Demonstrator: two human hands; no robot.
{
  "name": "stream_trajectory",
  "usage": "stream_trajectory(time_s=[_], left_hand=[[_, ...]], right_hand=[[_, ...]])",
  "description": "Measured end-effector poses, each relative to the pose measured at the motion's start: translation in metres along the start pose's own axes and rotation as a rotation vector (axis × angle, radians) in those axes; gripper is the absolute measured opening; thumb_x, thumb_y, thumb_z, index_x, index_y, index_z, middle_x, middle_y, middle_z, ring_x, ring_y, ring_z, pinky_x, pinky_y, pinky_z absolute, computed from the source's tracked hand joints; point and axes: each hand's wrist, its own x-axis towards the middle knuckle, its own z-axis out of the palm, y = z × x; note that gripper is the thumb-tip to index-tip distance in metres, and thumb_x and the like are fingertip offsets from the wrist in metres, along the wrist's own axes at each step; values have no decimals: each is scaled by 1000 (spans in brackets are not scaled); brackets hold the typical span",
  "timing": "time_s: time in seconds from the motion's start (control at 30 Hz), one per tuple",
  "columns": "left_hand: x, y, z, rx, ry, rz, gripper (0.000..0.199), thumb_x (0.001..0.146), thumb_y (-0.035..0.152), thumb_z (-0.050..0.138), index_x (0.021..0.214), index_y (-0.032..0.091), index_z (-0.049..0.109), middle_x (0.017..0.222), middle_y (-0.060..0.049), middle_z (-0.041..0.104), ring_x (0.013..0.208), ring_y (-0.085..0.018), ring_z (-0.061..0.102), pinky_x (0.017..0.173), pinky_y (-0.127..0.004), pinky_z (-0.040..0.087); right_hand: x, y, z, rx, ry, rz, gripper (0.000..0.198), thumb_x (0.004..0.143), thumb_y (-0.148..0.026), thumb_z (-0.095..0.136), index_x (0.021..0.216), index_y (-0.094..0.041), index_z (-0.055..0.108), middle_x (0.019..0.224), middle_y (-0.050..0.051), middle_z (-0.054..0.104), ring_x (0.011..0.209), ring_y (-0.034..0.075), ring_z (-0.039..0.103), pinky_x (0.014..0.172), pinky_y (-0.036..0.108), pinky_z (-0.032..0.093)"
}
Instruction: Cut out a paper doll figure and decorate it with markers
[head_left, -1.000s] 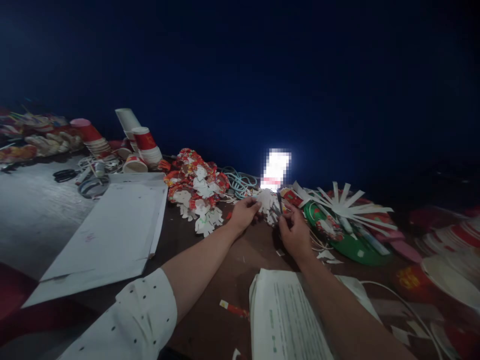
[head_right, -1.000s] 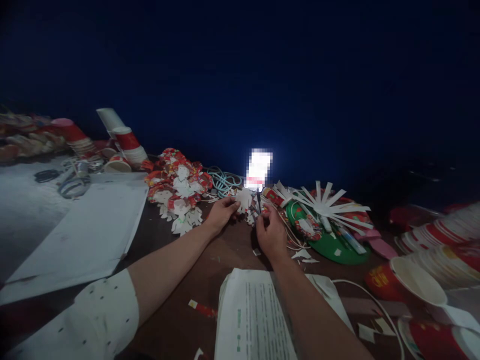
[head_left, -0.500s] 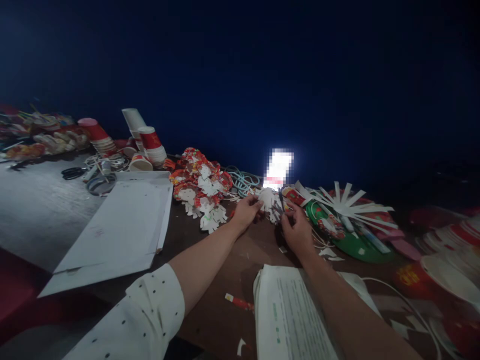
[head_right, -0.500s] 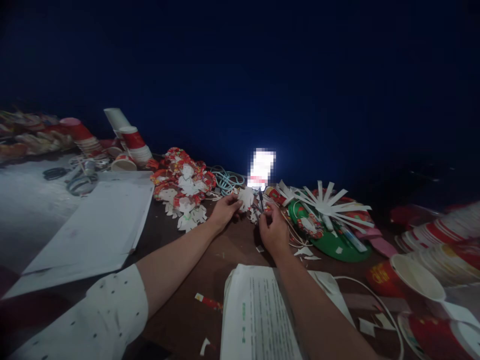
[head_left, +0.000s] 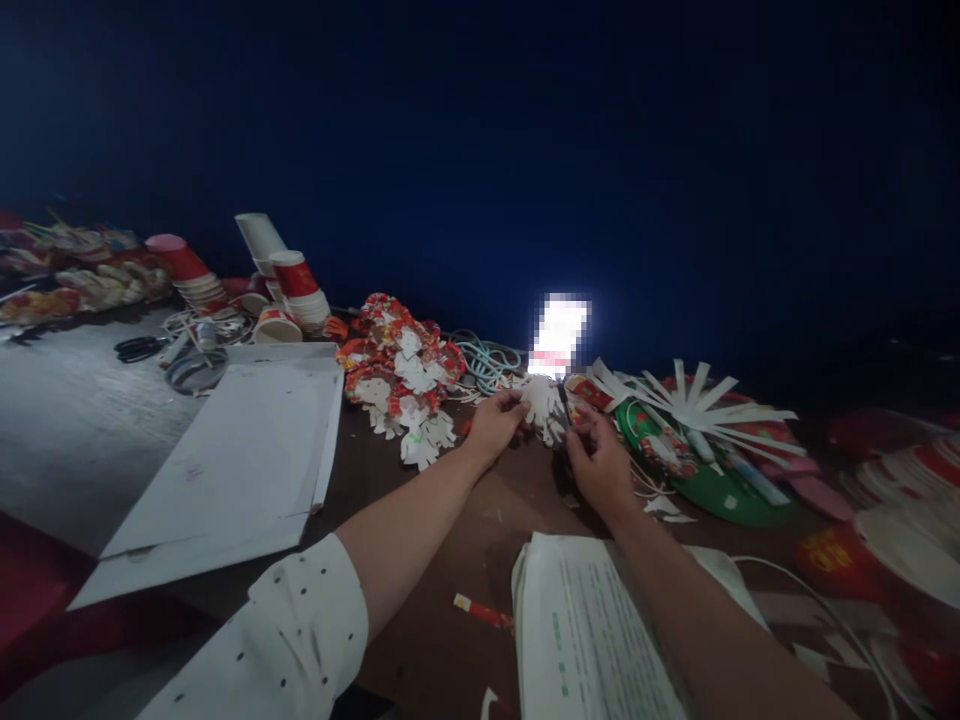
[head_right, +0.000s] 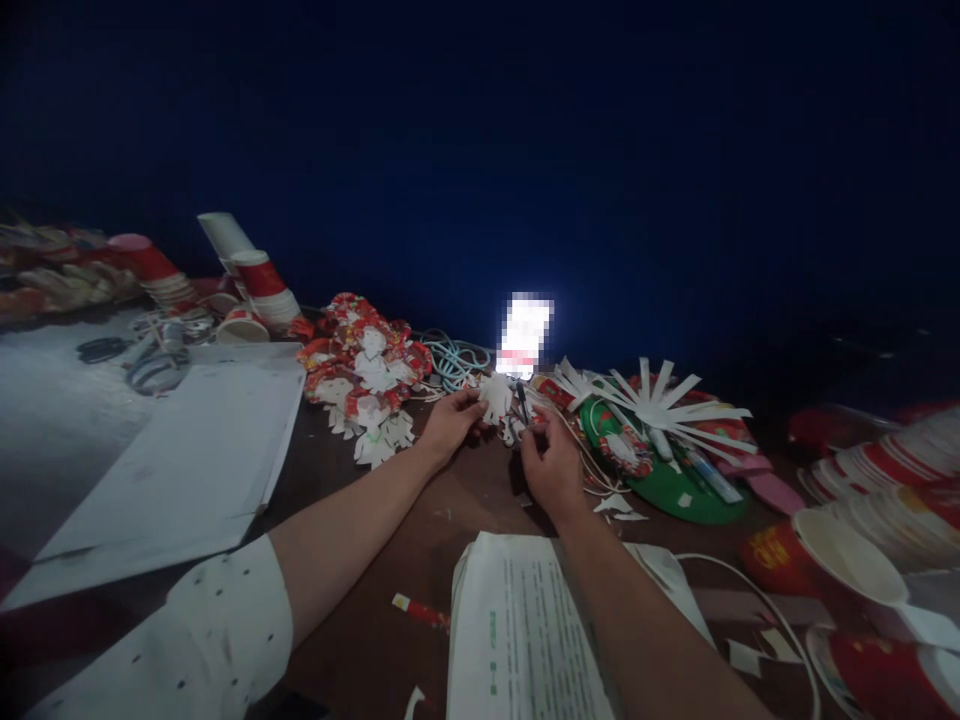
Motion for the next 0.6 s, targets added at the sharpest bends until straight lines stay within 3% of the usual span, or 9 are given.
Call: stream_trajectory(time_s=[0.33, 0.6], left_hand=[[3, -7, -3, 34, -6, 13, 19, 76, 26, 64, 92, 14, 66, 59, 2, 61, 46, -7, 53, 42, -16, 40], [-1, -3, -2, 57, 4, 19, 15, 78, 22, 61, 90, 14, 65, 53, 4, 57, 44, -7, 53, 42, -15, 38]], right_hand=[[-4, -2, -6, -51, 0, -29, 40, 84, -35, 54, 121, -19, 58, 93, 7, 69, 85, 23, 64, 83, 39, 47], [-4, -7, -9, -53, 21, 24, 42, 83, -36, 54, 120, -18, 59, 84, 5, 69, 75, 22, 63, 74, 36, 48]])
